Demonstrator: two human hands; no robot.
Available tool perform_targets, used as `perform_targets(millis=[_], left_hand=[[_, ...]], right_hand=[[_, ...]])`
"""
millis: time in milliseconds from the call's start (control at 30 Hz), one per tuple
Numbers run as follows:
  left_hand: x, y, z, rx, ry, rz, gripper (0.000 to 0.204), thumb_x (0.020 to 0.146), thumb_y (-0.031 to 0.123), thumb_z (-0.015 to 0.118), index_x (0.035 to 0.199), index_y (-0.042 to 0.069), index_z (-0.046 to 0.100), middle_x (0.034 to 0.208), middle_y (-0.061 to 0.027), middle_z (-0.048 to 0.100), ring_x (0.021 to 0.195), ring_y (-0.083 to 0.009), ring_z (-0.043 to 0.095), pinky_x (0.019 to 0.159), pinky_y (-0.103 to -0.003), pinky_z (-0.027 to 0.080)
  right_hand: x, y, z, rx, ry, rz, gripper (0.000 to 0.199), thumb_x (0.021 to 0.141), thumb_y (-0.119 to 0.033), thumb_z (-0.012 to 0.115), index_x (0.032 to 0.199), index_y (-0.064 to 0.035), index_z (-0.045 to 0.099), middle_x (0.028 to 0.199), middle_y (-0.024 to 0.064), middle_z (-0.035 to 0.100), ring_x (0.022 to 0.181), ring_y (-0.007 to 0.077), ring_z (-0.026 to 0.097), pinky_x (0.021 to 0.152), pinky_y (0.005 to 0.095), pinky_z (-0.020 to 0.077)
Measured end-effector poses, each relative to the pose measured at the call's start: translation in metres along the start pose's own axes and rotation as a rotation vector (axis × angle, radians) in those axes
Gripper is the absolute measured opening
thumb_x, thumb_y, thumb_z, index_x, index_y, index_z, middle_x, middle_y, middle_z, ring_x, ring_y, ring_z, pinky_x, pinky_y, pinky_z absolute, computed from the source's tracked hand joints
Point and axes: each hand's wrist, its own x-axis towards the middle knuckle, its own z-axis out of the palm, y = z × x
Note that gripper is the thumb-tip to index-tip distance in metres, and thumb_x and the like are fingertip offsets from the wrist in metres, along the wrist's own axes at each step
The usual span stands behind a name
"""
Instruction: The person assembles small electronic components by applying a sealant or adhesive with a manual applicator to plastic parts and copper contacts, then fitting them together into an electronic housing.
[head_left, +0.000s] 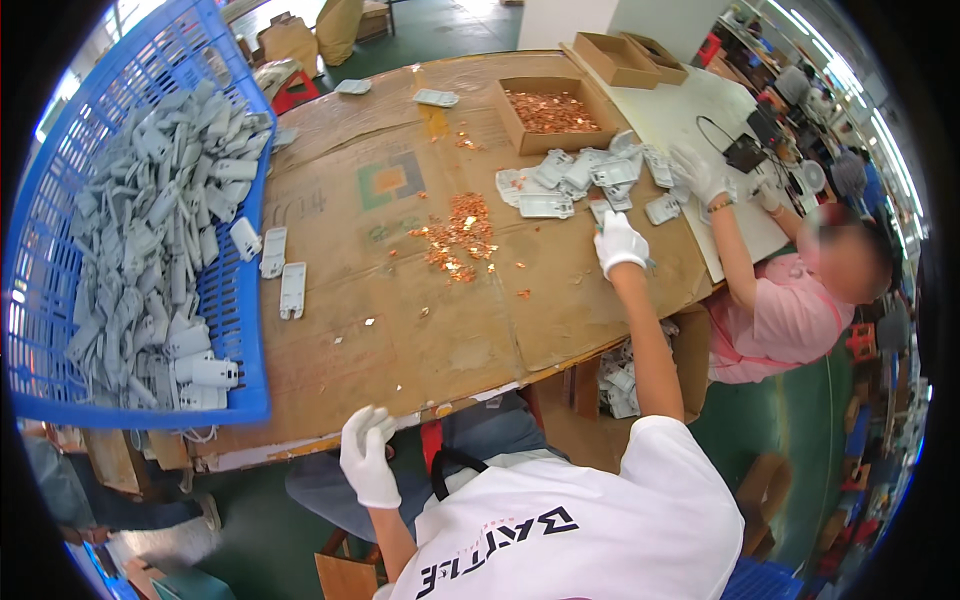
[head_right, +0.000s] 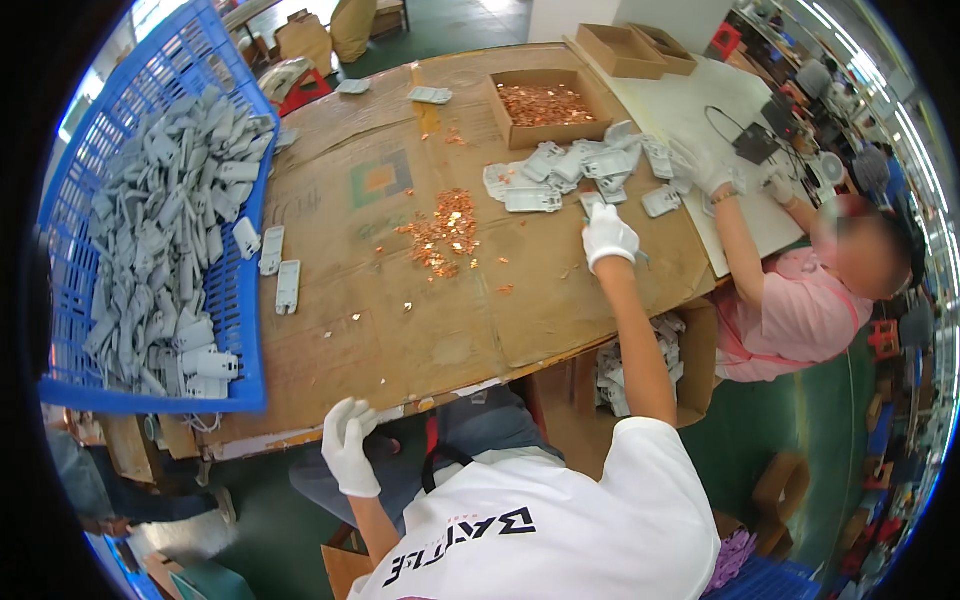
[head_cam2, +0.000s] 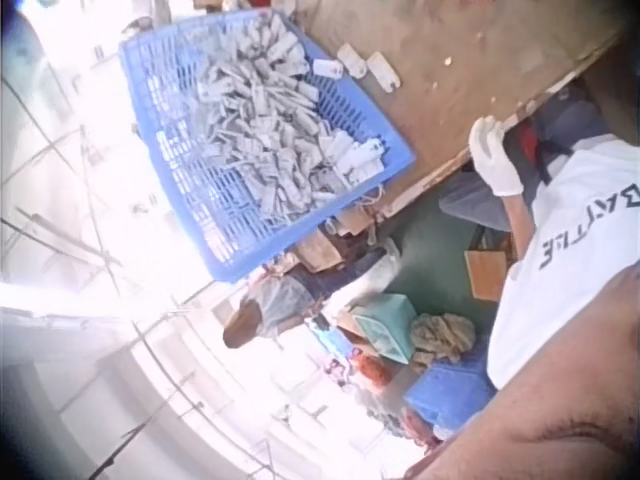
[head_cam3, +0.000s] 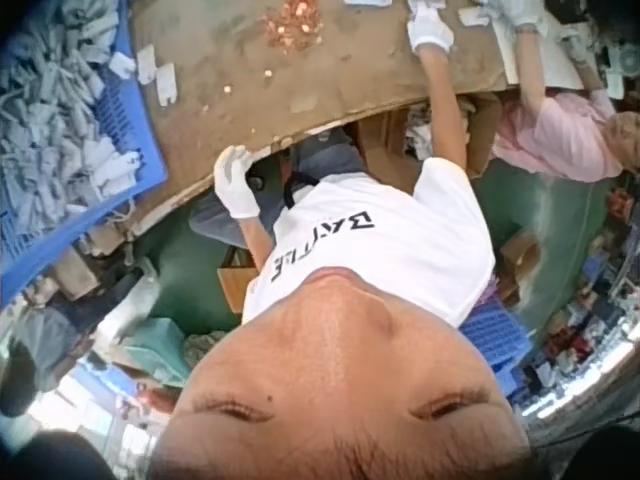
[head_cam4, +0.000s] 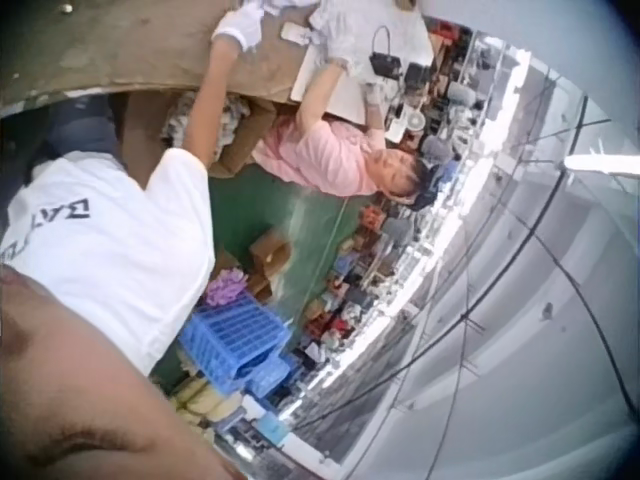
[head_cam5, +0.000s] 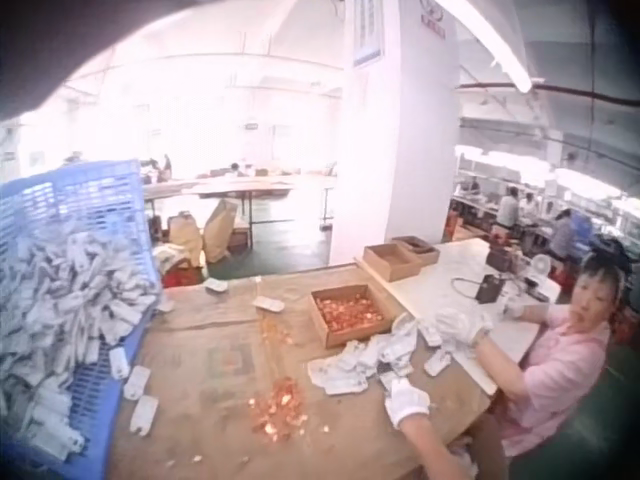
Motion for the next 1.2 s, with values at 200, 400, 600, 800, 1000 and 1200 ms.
perform_targets(millis=[200, 400, 600, 800, 1000, 1200], left_hand=[[0.021, 0.015, 0.044, -0.063, -0.178, 0.025, 0.041, 0.094, 0.008, 0.048, 0.134, 0.001, 0.042, 0.12, -0.0157, 0.058, 0.1, -0.022, 0.061, 0.088, -0.034, 0.05], [0.068, -0.007, 0.077, -0.248, -0.517, -0.239, 0.052, 0.091, 0.012, 0.054, 0.139, 0.002, 0.034, 0.11, -0.0162, 0.06, 0.087, -0.0227, 0.065, 0.07, -0.034, 0.058], [0.088, -0.018, 0.025, -0.054, -0.205, -0.177, 0.021, 0.09, 0.014, 0.057, 0.105, -0.001, 0.059, 0.08, -0.0093, 0.064, 0.057, -0.0149, 0.062, 0.048, -0.027, 0.052], [0.097, -0.035, 0.021, -0.086, -0.166, -0.174, 0.026, 0.096, 0.022, 0.051, 0.094, -0.001, 0.061, 0.067, -0.0079, 0.061, 0.051, -0.0155, 0.06, 0.045, -0.028, 0.051], [0.11, -0.061, 0.008, -0.15, -0.132, 0.046, 0.048, 0.079, -0.008, 0.046, 0.127, 0.0, 0.047, 0.112, -0.014, 0.058, 0.094, -0.0208, 0.063, 0.072, -0.033, 0.057], [0.1, -0.035, 0.001, -0.331, -0.276, -0.005, 0.068, 0.074, -0.006, 0.06, 0.137, 0.002, 0.036, 0.118, -0.0153, 0.056, 0.102, -0.0245, 0.062, 0.079, -0.038, 0.057]], right_hand=[[-0.087, -0.047, -0.052, 0.332, 0.058, -0.419, 0.021, 0.074, -0.009, 0.062, 0.093, -0.0171, 0.063, 0.089, 0.0083, 0.063, 0.076, 0.0299, 0.064, 0.068, 0.0408, 0.0526], [-0.151, -0.124, -0.049, 0.599, -0.032, -1.2, 0.021, 0.071, -0.011, 0.066, 0.091, -0.0173, 0.062, 0.092, 0.0002, 0.06, 0.07, 0.0183, 0.064, 0.056, 0.0313, 0.0522], [-0.087, -0.166, -0.047, 1.03, 0.189, -1.009, 0.027, 0.068, 0.002, 0.064, 0.09, -0.0137, 0.063, 0.094, 0.0059, 0.064, 0.081, 0.0263, 0.064, 0.07, 0.0349, 0.0538], [0.031, -0.189, 0.003, 0.39, 0.015, -0.849, 0.014, 0.081, -0.012, 0.061, 0.092, -0.0193, 0.064, 0.097, 0.0039, 0.062, 0.086, 0.0307, 0.063, 0.072, 0.0414, 0.0515], [0.029, -0.22, 0.001, 0.239, -0.113, -0.806, 0.013, 0.084, -0.022, 0.061, 0.094, -0.0162, 0.065, 0.098, 0.0105, 0.062, 0.092, 0.0324, 0.063, 0.078, 0.044, 0.0514], [0.026, -0.23, -0.002, 0.216, -0.157, -0.72, 0.014, 0.08, -0.019, 0.061, 0.091, -0.0124, 0.067, 0.095, 0.0161, 0.066, 0.091, 0.0362, 0.062, 0.079, 0.0441, 0.0513]])
